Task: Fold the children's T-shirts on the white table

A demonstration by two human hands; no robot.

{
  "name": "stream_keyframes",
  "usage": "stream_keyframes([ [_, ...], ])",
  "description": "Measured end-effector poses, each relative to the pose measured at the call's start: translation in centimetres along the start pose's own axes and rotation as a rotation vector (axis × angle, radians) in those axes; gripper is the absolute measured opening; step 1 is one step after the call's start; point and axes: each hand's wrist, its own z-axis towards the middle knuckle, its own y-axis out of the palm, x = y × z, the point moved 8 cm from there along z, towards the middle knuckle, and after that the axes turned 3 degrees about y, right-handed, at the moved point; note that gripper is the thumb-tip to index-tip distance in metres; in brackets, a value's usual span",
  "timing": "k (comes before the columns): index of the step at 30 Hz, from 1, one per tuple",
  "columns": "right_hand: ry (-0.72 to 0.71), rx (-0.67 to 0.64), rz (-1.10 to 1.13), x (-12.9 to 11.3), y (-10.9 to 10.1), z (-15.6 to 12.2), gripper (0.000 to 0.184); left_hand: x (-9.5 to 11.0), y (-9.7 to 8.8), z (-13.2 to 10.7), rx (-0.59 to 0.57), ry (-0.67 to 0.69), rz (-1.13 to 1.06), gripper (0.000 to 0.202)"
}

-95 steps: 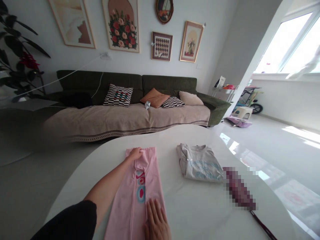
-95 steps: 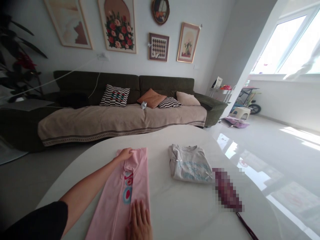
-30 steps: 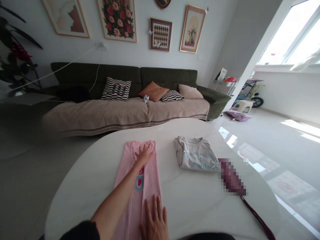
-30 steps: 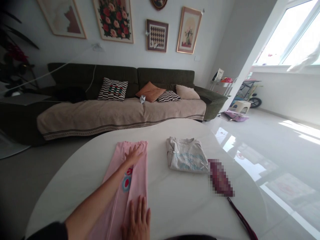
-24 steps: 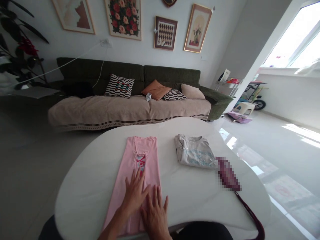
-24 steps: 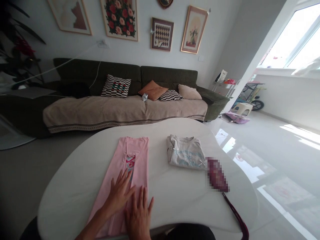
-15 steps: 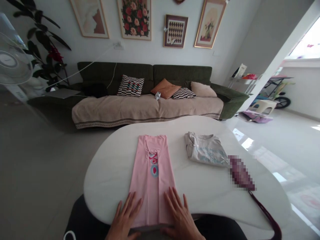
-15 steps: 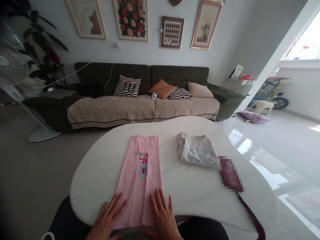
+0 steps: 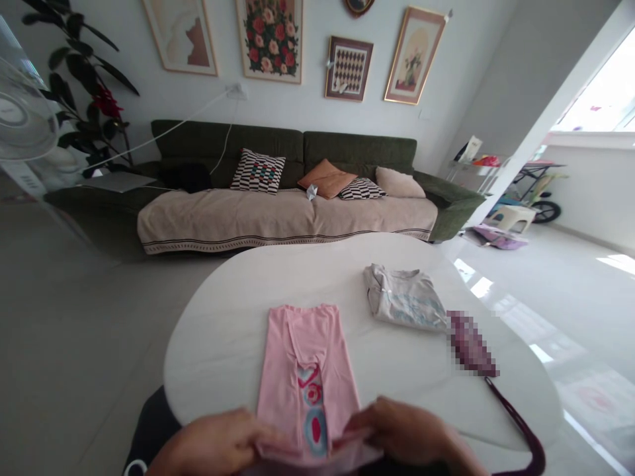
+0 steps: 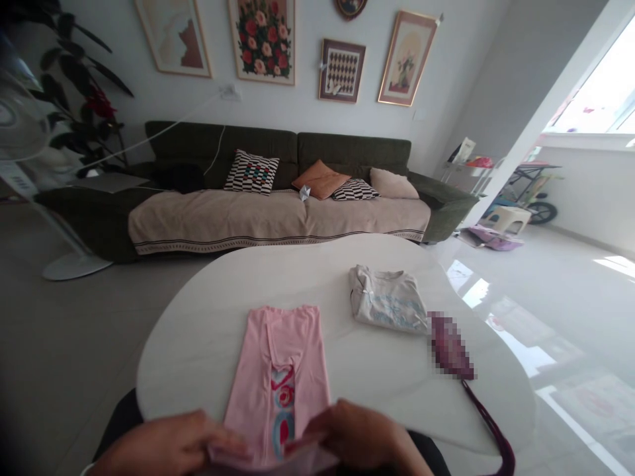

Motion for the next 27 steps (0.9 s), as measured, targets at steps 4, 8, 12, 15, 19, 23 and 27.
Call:
stream_keyframes([
  [4, 0.065, -0.325, 0.185, -0.8, -3.0, 10.9, 0.017, -1.6, -9.1, 6.7, 0.435, -0.113, -0.008, 0.017],
  [8, 0.216, -0.286, 0.129, 0.9, -1.3, 18.0, 0.022, -6.6, -12.4, 12.4, 0.568, -0.265, 0.013, 0.009],
  [12, 0.289, -0.2, 0.118, 3.1, 1.3, 19.2, 0.031, -10.0, -12.4, 13.4, 0.604, -0.288, 0.017, 0.009],
  [15, 0.332, -0.17, 0.132, 4.4, 1.8, 19.2, 0.031, -10.8, -12.6, 13.2, 0.622, -0.279, 0.018, 0.01],
  [19, 0.414, -0.077, 0.113, 5.3, 1.6, 19.6, 0.03, -11.6, -12.9, 13.1, 0.691, -0.4, 0.036, 0.008],
  [23, 0.469, 0.054, 0.094, 5.0, 1.1, 19.6, 0.028, -12.0, -12.9, 13.0, 0.8, -0.506, 0.032, 0.015],
  [27, 0.417, 0.097, 0.185, 4.0, -0.8, 19.8, 0.016, -10.7, -14.0, 13.3, 0.792, -0.397, -0.062, 0.005],
])
